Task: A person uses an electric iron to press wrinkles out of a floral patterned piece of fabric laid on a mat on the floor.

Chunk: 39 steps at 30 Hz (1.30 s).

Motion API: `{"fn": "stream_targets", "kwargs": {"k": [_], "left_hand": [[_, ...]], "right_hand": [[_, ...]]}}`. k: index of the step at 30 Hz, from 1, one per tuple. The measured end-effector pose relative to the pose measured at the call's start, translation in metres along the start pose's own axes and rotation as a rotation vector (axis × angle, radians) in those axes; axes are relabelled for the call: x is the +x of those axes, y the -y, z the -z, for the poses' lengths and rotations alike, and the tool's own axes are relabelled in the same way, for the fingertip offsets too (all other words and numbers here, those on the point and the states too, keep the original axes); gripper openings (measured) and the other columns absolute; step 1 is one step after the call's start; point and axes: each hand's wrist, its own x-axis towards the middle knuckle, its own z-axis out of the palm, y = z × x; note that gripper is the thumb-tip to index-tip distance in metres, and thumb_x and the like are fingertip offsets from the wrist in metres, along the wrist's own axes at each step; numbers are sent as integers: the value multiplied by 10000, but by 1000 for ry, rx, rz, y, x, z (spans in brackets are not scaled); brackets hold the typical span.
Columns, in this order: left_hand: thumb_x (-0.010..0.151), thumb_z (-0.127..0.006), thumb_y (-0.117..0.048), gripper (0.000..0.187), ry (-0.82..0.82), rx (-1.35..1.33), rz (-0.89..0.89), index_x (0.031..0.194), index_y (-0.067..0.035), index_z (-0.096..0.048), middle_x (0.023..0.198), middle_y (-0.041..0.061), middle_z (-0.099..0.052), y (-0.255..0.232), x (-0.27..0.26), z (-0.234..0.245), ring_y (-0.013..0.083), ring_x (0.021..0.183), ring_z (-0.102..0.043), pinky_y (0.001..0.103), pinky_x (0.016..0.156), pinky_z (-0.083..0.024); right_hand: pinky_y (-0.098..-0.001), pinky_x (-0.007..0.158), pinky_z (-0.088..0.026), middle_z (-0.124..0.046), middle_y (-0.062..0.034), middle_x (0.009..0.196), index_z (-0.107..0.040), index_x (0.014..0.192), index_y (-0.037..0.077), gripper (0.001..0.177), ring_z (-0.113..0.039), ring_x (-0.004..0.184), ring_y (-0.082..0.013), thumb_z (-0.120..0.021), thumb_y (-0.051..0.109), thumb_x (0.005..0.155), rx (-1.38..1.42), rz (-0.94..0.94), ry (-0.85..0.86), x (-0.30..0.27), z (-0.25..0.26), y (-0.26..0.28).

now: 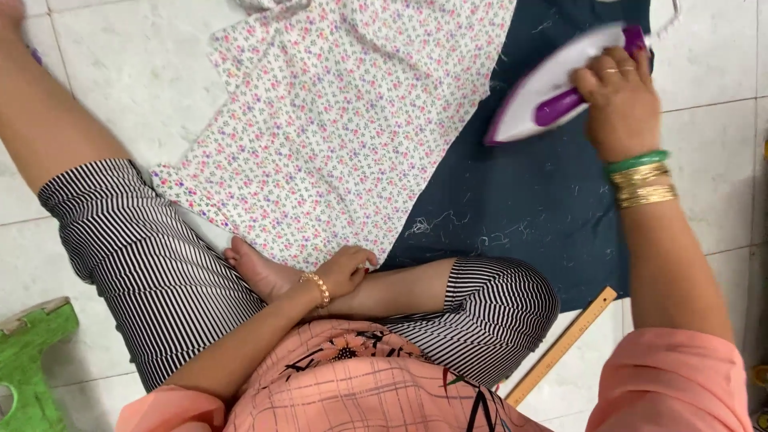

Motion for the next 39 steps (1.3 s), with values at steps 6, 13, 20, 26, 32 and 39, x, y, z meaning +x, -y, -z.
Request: {"fn": "stream_targets", "kwargs": {"k": [6,13,20,26,32,39], "left_hand": [[864,-494,29,379,56,22,67,1124,-191,-661,1146,13,-662,2,2,2,233,1127,-546,336,1002,-471],[852,-511,27,343,11,10,26,1084,-161,-679,1087,29,-674,-1,0,-2,248,1072,-565,331,974,-469],[842,-513,30,344,16,-11,-25,1081,-144,-687,1059,70,-664,1,0,1,277,1016,-568,352,945,-474],[884,-539,-6,300,58,12,-27,1099,-164,-675,1084,56,-630,1,-1,1,257,1063,-535,342,960,-466],[915,-521,-31,290,116,26,21,1116,-166,-680,1132,32,-630,-4,0,5,234,1091,-520,323,983,-457],[913,-514,-38,278,141,33,-5,1095,-156,-688,1110,68,-631,0,2,3,280,1087,-504,368,1008,-414]], "right_hand": [[-533,1365,-149,-701,60,1239,-621,1190,293,233,-606,1424,-208,-766,244,1014,154,80,-138,62,9,94],[-549,1126,-247,-710,-24,1219,-641,1383,316,575,-575,1204,-233,-776,142,852,104,9,-5,133,-71,105],[-444,1029,-346,-671,-48,1191,-736,1144,277,224,-566,1052,-263,-711,199,936,21,34,-78,134,-72,88],[-517,1298,-213,-756,-13,1098,-603,1228,313,417,-648,1228,-264,-754,252,844,107,271,212,62,55,148],[-506,1088,-452,-654,-147,1163,-589,1367,233,583,-630,1041,-320,-786,139,827,423,160,102,75,34,183],[-480,885,-463,-545,-148,1093,-607,1156,132,338,-551,937,-325,-721,80,842,235,-184,-317,216,-55,163]]}}
